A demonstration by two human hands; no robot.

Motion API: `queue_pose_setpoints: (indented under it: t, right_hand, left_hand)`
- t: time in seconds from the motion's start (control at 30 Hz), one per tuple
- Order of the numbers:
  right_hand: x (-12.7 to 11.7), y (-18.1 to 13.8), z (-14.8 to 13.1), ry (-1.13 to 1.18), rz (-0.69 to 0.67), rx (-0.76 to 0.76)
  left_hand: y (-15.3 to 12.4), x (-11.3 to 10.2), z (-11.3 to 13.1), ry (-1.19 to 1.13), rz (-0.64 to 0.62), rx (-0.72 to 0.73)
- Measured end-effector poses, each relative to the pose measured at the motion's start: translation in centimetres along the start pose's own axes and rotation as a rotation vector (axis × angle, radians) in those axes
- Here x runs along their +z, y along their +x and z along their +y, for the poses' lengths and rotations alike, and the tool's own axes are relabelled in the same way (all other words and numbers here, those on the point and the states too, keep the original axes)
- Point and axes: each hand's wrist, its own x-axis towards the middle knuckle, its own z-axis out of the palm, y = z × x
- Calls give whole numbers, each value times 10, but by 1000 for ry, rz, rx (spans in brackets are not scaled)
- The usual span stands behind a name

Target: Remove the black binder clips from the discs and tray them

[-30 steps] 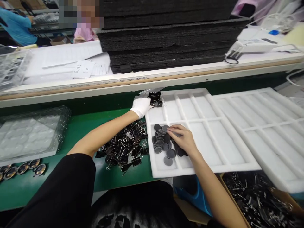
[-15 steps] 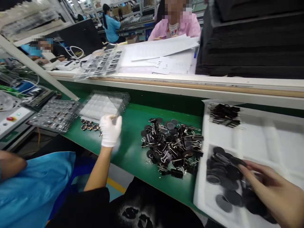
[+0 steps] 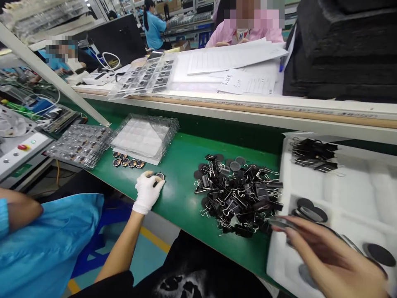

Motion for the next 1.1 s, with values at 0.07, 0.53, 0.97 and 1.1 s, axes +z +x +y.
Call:
queue_pose_setpoints:
  t: [0.07, 0.53, 0.97, 1.1]
  right_hand:
    - [27, -3, -29, 130, -124, 32]
    - [78, 17, -66, 765, -279, 323]
    - [77, 26, -82, 473, -38, 97]
    - [68, 25, -72, 165, 18, 63]
  left_hand:
    - [-4, 1, 21, -60, -69, 185]
    - [2, 17, 66, -490, -19, 287]
    - [0, -49, 221, -1432, -1014, 154]
    - [-5, -43, 228, -1290, -884, 413]
